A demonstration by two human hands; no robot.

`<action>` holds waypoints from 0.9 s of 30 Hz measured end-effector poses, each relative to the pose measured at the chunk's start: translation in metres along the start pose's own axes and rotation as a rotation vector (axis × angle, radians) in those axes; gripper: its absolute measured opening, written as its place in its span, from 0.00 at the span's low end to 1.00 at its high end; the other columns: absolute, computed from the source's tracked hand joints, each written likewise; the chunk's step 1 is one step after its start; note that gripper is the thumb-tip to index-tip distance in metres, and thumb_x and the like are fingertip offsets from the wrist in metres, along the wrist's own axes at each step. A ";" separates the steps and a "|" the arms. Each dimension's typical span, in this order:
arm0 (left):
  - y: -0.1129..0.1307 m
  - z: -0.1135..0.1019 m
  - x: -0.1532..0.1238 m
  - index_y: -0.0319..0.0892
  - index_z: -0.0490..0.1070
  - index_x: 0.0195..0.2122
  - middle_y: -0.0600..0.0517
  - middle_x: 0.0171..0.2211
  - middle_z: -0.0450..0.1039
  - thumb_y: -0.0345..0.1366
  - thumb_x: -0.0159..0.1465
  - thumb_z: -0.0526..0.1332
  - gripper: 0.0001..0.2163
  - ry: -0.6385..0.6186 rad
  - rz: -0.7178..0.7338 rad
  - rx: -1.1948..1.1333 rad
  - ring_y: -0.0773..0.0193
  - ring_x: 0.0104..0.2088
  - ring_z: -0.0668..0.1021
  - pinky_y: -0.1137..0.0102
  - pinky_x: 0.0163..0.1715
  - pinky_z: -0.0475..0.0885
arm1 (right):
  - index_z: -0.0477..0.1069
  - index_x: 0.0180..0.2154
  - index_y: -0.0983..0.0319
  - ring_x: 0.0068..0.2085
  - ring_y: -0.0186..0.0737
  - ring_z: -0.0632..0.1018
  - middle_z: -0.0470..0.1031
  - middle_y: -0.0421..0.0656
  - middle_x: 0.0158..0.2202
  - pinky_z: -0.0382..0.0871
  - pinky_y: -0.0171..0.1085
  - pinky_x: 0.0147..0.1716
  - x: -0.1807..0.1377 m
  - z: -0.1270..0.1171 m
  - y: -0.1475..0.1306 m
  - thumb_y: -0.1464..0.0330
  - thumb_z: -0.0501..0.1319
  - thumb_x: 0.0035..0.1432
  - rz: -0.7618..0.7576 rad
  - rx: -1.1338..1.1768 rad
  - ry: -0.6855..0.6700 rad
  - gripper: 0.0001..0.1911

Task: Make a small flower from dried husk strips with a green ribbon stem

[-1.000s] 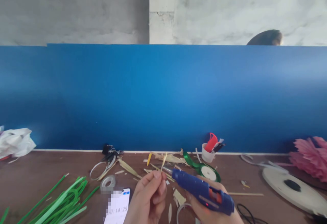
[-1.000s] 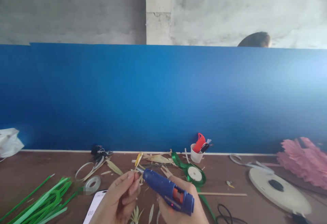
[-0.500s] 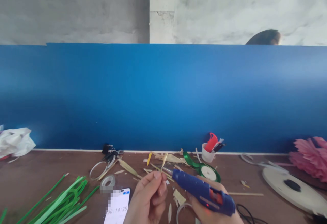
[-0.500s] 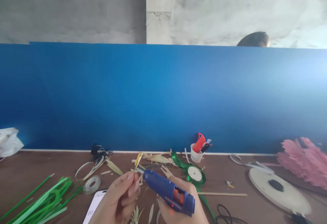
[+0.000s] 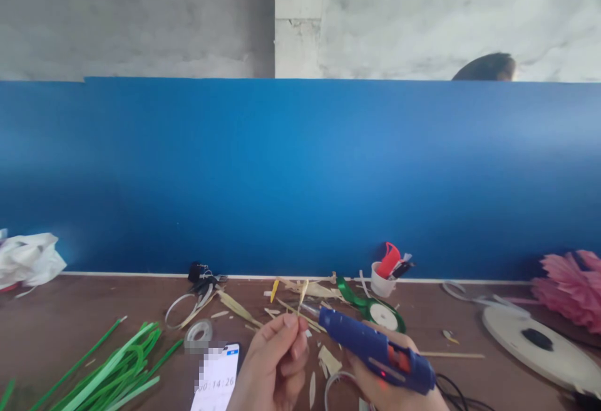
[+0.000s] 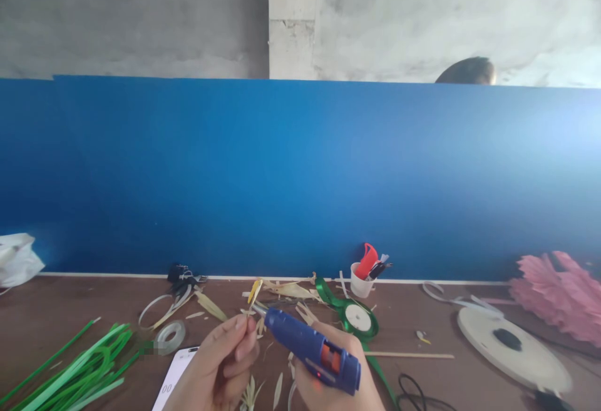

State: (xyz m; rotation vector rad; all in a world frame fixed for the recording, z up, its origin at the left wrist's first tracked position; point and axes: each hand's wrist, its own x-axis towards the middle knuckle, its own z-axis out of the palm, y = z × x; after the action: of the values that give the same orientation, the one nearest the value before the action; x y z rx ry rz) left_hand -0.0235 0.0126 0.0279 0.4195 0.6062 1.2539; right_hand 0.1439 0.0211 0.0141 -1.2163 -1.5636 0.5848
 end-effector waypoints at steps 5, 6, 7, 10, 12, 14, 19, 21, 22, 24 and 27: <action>0.000 0.000 0.000 0.37 0.70 0.23 0.61 0.14 0.60 0.43 0.41 0.76 0.19 0.004 -0.018 0.022 0.81 0.13 0.50 0.84 0.09 0.42 | 0.68 0.19 0.60 0.18 0.35 0.73 0.72 0.36 0.15 0.68 0.28 0.17 0.003 0.000 0.003 0.69 0.63 0.45 0.000 0.007 -0.051 0.07; 0.000 0.000 0.000 0.37 0.70 0.24 0.61 0.14 0.60 0.43 0.41 0.76 0.19 -0.001 -0.017 0.028 0.81 0.14 0.50 0.84 0.09 0.42 | 0.68 0.19 0.60 0.18 0.34 0.72 0.71 0.36 0.15 0.67 0.28 0.17 0.003 0.000 0.003 0.69 0.62 0.45 -0.001 0.006 -0.060 0.07; 0.000 -0.001 0.000 0.37 0.69 0.24 0.61 0.14 0.60 0.44 0.42 0.76 0.19 -0.009 -0.015 0.036 0.80 0.14 0.50 0.84 0.09 0.42 | 0.68 0.19 0.61 0.18 0.33 0.71 0.71 0.36 0.15 0.67 0.28 0.17 0.004 0.000 0.004 0.69 0.62 0.46 -0.004 0.003 -0.065 0.07; 0.000 -0.002 0.001 0.37 0.68 0.24 0.61 0.15 0.60 0.44 0.44 0.75 0.19 -0.032 -0.021 0.054 0.80 0.14 0.50 0.83 0.10 0.43 | 0.68 0.18 0.61 0.18 0.33 0.71 0.71 0.37 0.16 0.66 0.28 0.17 0.004 0.001 0.006 0.69 0.61 0.45 -0.014 -0.014 -0.064 0.07; 0.000 -0.003 0.001 0.38 0.68 0.24 0.61 0.15 0.60 0.43 0.44 0.75 0.18 -0.031 -0.036 0.046 0.80 0.14 0.50 0.83 0.10 0.43 | 0.68 0.18 0.61 0.19 0.33 0.71 0.71 0.37 0.16 0.66 0.28 0.17 0.004 0.002 0.007 0.69 0.60 0.45 -0.024 -0.024 -0.061 0.07; 0.001 -0.003 0.001 0.37 0.68 0.23 0.61 0.15 0.61 0.43 0.44 0.75 0.18 -0.026 -0.052 0.027 0.81 0.14 0.51 0.84 0.10 0.43 | 0.68 0.18 0.61 0.19 0.34 0.71 0.72 0.38 0.16 0.66 0.28 0.17 0.004 0.001 0.008 0.70 0.60 0.45 -0.027 -0.033 -0.063 0.07; 0.003 0.001 -0.002 0.36 0.71 0.25 0.61 0.15 0.61 0.41 0.43 0.76 0.18 -0.047 -0.043 0.001 0.81 0.13 0.51 0.83 0.09 0.42 | 0.71 0.20 0.62 0.19 0.33 0.71 0.73 0.38 0.17 0.66 0.28 0.19 0.004 0.000 0.007 0.72 0.60 0.44 -0.024 -0.048 -0.082 0.04; 0.004 0.002 -0.003 0.36 0.71 0.25 0.61 0.15 0.61 0.40 0.44 0.75 0.17 -0.049 -0.042 -0.002 0.81 0.13 0.51 0.83 0.10 0.43 | 0.71 0.20 0.62 0.19 0.34 0.71 0.72 0.38 0.17 0.66 0.28 0.19 0.005 0.000 0.007 0.72 0.59 0.44 -0.023 -0.046 -0.093 0.05; 0.005 0.002 -0.004 0.36 0.71 0.25 0.61 0.15 0.61 0.40 0.45 0.75 0.17 -0.048 -0.046 -0.002 0.81 0.13 0.51 0.83 0.10 0.43 | 0.71 0.20 0.62 0.19 0.34 0.71 0.72 0.38 0.16 0.66 0.29 0.19 0.004 0.000 0.006 0.72 0.59 0.45 -0.021 -0.042 -0.095 0.05; 0.005 0.001 -0.004 0.36 0.71 0.25 0.61 0.15 0.60 0.40 0.46 0.75 0.16 -0.052 -0.050 0.002 0.81 0.14 0.51 0.83 0.10 0.43 | 0.71 0.20 0.62 0.19 0.34 0.71 0.72 0.38 0.16 0.66 0.28 0.18 0.004 0.000 0.005 0.71 0.60 0.45 -0.011 -0.028 -0.089 0.05; 0.004 -0.001 -0.003 0.36 0.71 0.26 0.61 0.16 0.61 0.41 0.46 0.74 0.16 -0.067 -0.047 0.009 0.80 0.14 0.51 0.83 0.10 0.43 | 0.71 0.21 0.62 0.19 0.34 0.71 0.72 0.38 0.17 0.66 0.28 0.18 0.003 0.000 0.003 0.69 0.61 0.45 0.013 0.003 -0.079 0.05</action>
State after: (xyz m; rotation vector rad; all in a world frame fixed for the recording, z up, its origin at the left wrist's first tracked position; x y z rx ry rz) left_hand -0.0279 0.0106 0.0302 0.4513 0.5619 1.1881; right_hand 0.1453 0.0248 0.0127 -1.2149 -1.6215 0.6498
